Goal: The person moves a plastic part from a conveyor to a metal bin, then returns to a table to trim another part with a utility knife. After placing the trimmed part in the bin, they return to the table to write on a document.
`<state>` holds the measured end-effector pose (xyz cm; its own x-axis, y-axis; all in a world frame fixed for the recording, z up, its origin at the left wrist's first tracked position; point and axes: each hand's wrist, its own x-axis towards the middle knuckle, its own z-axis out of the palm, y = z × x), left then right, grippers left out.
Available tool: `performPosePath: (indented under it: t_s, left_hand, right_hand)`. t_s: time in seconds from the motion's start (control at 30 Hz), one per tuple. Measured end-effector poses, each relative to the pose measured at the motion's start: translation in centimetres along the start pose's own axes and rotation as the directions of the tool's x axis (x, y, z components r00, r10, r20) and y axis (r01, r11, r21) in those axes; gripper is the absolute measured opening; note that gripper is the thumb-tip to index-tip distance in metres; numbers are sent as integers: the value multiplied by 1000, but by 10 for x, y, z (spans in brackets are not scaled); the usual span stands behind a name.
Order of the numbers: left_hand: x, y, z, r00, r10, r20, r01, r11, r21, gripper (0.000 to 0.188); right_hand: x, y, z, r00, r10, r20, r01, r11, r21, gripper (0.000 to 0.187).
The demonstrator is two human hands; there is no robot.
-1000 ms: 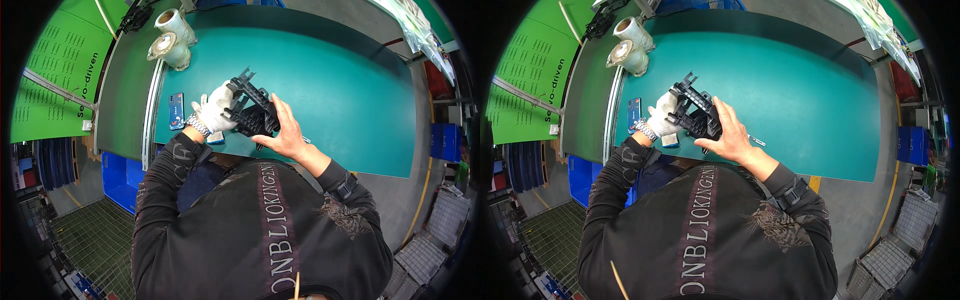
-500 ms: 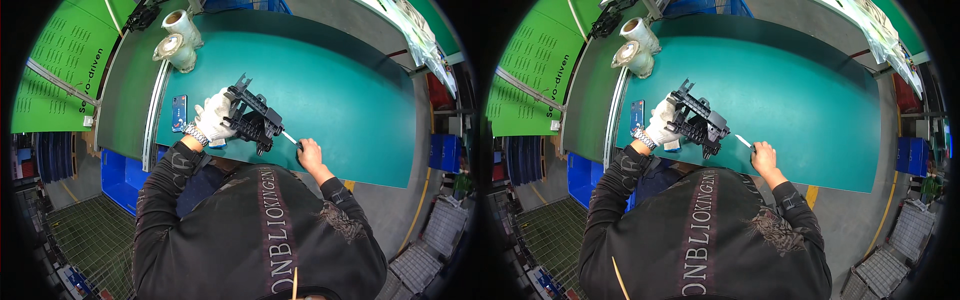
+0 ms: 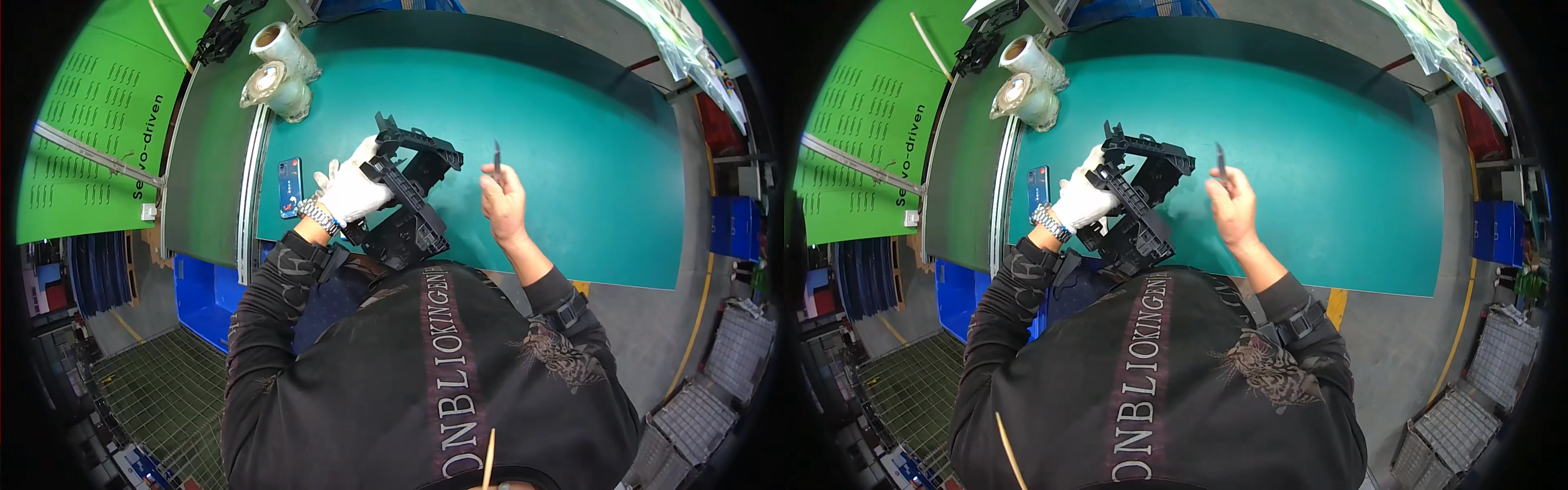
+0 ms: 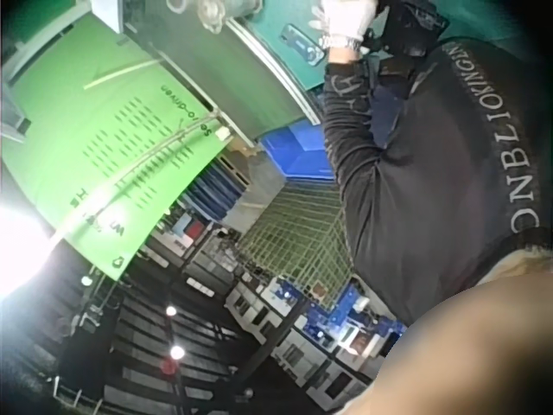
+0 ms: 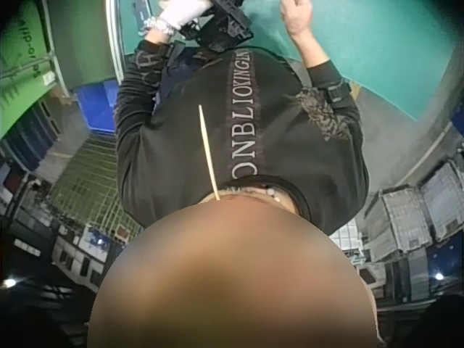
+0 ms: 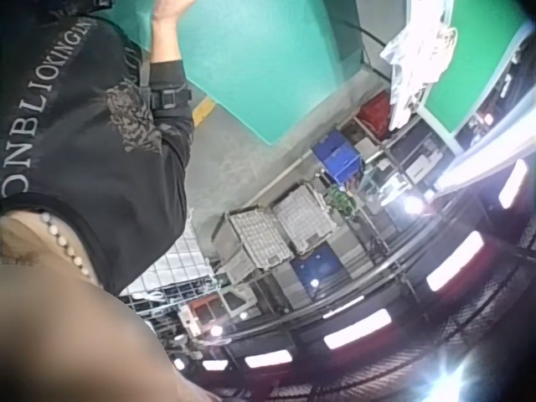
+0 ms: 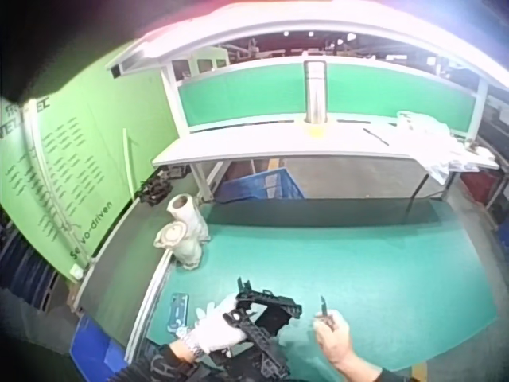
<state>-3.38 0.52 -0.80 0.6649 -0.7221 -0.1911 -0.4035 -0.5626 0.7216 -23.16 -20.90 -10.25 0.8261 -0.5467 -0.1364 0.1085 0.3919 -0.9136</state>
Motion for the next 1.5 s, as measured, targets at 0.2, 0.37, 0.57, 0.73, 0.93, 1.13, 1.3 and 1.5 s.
performPosePath:
  t_s: [0.2,0.37,0.57,0.73,0.93,1.13,1.3,1.5]
  left_hand:
    - [1,11,12,974,127,-188,-107,988,109,74]
    - [-7,19,14,933,175,-314,-97,963,250,66]
    - [-9,21,21,910,258,-324,-143,930,340,64]
    - [-6,10,32,956,156,-249,-143,987,70,58]
    - [-4,1,39,968,53,-246,-130,942,-310,57]
    - [-10,4,37,946,162,-281,-129,983,131,62]
    - [-11,8,34,963,131,-234,-90,980,178,64]
    - [-10,10,34,950,176,-258,-132,975,181,62]
  right_hand:
    - [-8,-44,56,967,-83,239,156,940,-304,26]
    - [-12,-52,53,927,-155,342,336,748,-572,32]
    - [-11,-48,54,919,-197,342,367,743,-560,29]
    - [-5,-43,49,954,-119,276,271,738,-618,29]
    - [-13,-41,46,949,-139,283,276,801,-532,31]
    - [-6,-39,45,960,-73,271,220,795,-566,30]
    - [-6,-38,40,957,-9,290,171,827,-536,31]
    - [-1,-34,40,955,-37,295,184,854,-487,31]
